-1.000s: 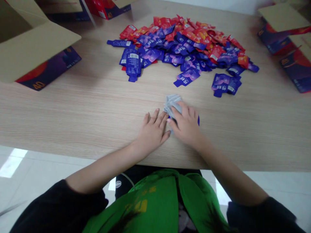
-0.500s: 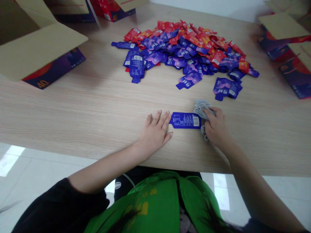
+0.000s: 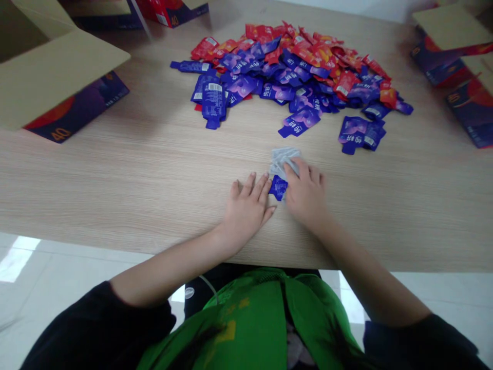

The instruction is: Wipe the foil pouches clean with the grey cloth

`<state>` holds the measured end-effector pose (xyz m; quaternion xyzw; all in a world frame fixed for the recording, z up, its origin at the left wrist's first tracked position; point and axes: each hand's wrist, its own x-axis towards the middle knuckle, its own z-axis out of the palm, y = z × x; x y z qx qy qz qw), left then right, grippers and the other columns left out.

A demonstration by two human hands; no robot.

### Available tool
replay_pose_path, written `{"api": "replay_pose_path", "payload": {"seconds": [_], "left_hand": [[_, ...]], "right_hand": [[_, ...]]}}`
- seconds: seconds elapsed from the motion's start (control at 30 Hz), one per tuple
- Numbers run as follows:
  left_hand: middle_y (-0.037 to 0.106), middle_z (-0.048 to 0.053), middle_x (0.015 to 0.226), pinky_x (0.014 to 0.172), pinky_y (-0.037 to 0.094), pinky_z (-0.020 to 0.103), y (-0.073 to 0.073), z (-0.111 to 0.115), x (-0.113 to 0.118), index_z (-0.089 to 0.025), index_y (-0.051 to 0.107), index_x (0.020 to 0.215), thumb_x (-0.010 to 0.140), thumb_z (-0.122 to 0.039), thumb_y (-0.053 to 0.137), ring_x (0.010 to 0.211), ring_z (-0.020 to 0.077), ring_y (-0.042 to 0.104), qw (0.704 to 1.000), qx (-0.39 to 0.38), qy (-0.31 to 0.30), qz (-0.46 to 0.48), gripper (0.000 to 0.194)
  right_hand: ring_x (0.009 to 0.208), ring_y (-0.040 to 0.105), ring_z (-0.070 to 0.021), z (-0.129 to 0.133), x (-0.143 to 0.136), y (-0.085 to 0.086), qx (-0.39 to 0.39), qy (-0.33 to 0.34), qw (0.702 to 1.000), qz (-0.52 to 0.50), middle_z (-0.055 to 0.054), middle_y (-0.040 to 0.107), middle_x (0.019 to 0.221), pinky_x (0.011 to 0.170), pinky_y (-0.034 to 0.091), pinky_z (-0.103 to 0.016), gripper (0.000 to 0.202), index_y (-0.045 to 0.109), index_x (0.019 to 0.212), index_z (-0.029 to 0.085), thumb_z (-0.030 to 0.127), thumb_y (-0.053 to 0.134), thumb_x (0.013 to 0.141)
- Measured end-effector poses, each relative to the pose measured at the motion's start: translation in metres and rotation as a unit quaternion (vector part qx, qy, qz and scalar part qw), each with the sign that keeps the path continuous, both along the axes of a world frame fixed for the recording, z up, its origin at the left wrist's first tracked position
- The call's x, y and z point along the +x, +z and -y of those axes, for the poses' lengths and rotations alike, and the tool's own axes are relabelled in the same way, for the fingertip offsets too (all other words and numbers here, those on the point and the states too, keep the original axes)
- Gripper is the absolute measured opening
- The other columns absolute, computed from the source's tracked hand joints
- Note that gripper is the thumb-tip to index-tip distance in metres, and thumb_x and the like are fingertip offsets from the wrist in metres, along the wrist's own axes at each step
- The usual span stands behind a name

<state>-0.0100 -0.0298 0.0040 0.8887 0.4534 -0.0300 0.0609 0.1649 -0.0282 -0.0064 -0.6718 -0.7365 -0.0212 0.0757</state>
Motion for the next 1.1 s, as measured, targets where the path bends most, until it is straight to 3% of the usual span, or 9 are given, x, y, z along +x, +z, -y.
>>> {"api": "replay_pose_path", "payload": {"seconds": [0.17, 0.33, 0.4, 0.5, 0.63, 0.7, 0.8, 1.1], "left_hand": [[0.024, 0.009, 0.173, 0.12, 0.034, 0.064, -0.002, 0.001, 0.001, -0.017, 0.032, 0.165, 0.109, -0.044, 0.037, 0.158, 0.0378, 0.028, 1.0, -0.007, 0.0, -0.005, 0.063], [0.023, 0.009, 0.173, 0.121, 0.033, 0.064, -0.007, 0.0, 0.001, -0.016, 0.03, 0.166, 0.109, -0.048, 0.035, 0.159, 0.038, 0.026, 1.0, -0.002, 0.002, -0.009, 0.065], [0.022, 0.009, 0.173, 0.121, 0.033, 0.064, -0.007, 0.0, 0.001, -0.015, 0.03, 0.166, 0.11, -0.049, 0.034, 0.159, 0.038, 0.025, 1.0, -0.002, 0.001, -0.013, 0.066], [0.022, 0.01, 0.173, 0.121, 0.032, 0.064, -0.005, 0.0, 0.002, -0.013, 0.029, 0.166, 0.109, -0.048, 0.034, 0.159, 0.0382, 0.025, 1.0, -0.002, 0.002, -0.012, 0.066], [0.031, 0.014, 0.171, 0.121, 0.031, 0.065, -0.004, 0.0, 0.002, -0.011, 0.035, 0.164, 0.109, -0.044, 0.038, 0.158, 0.0383, 0.029, 1.0, -0.001, 0.009, -0.008, 0.064], [0.036, 0.015, 0.169, 0.122, 0.031, 0.064, -0.004, 0.0, 0.002, -0.012, 0.038, 0.162, 0.109, -0.042, 0.038, 0.157, 0.038, 0.032, 1.0, -0.001, 0.01, -0.006, 0.061], [0.033, 0.013, 0.17, 0.122, 0.031, 0.064, -0.004, 0.001, 0.001, -0.014, 0.035, 0.164, 0.109, -0.043, 0.038, 0.157, 0.0377, 0.03, 1.0, 0.0, 0.006, -0.002, 0.062], [0.023, 0.009, 0.173, 0.121, 0.032, 0.065, -0.004, 0.002, 0.003, -0.016, 0.03, 0.166, 0.109, -0.042, 0.037, 0.159, 0.0389, 0.026, 1.0, -0.005, 0.005, -0.008, 0.063]], "right_hand": [[0.123, 0.049, -0.0406, 0.02, 0.049, -0.005, 0.007, -0.082, 0.996, -0.019, -0.02, 0.047, 0.156, 0.097, 0.043, -0.061, 0.059, 0.051, 0.152, 0.017, 0.022, 0.04, 0.094], [0.13, 0.048, -0.0386, 0.014, 0.078, -0.009, 0.008, -0.05, 0.995, -0.091, -0.024, 0.047, 0.148, 0.106, 0.043, -0.062, 0.06, 0.053, 0.147, 0.011, 0.013, 0.04, 0.088], [0.132, 0.048, -0.0361, 0.006, 0.073, -0.003, 0.045, -0.04, 0.989, -0.139, -0.025, 0.048, 0.142, 0.11, 0.043, -0.059, 0.061, 0.053, 0.144, 0.008, 0.01, 0.04, 0.085], [0.138, 0.043, -0.0336, -0.003, 0.042, 0.007, 0.091, 0.005, 0.983, -0.162, -0.024, 0.044, 0.148, 0.115, 0.039, -0.054, 0.063, 0.049, 0.148, 0.007, 0.009, 0.039, 0.086], [0.131, 0.047, -0.0343, -0.011, -0.012, 0.008, 0.025, 0.061, 0.993, -0.093, -0.02, 0.044, 0.157, 0.106, 0.04, -0.053, 0.059, 0.052, 0.151, 0.013, 0.013, 0.039, 0.093], [0.125, 0.049, -0.0345, -0.013, -0.024, 0.003, -0.008, 0.071, 0.996, -0.048, -0.017, 0.047, 0.158, 0.102, 0.039, -0.052, 0.056, 0.054, 0.15, 0.017, 0.017, 0.042, 0.096], [0.122, 0.049, -0.036, -0.009, -0.016, 0.0, -0.007, 0.041, 0.999, -0.009, -0.018, 0.048, 0.157, 0.099, 0.038, -0.053, 0.056, 0.055, 0.15, 0.016, 0.02, 0.045, 0.095], [0.12, 0.051, -0.0402, 0.022, 0.046, -0.001, -0.011, -0.105, 0.994, 0.014, -0.021, 0.045, 0.156, 0.094, 0.044, -0.056, 0.06, 0.051, 0.152, 0.013, 0.021, 0.042, 0.093]]}}
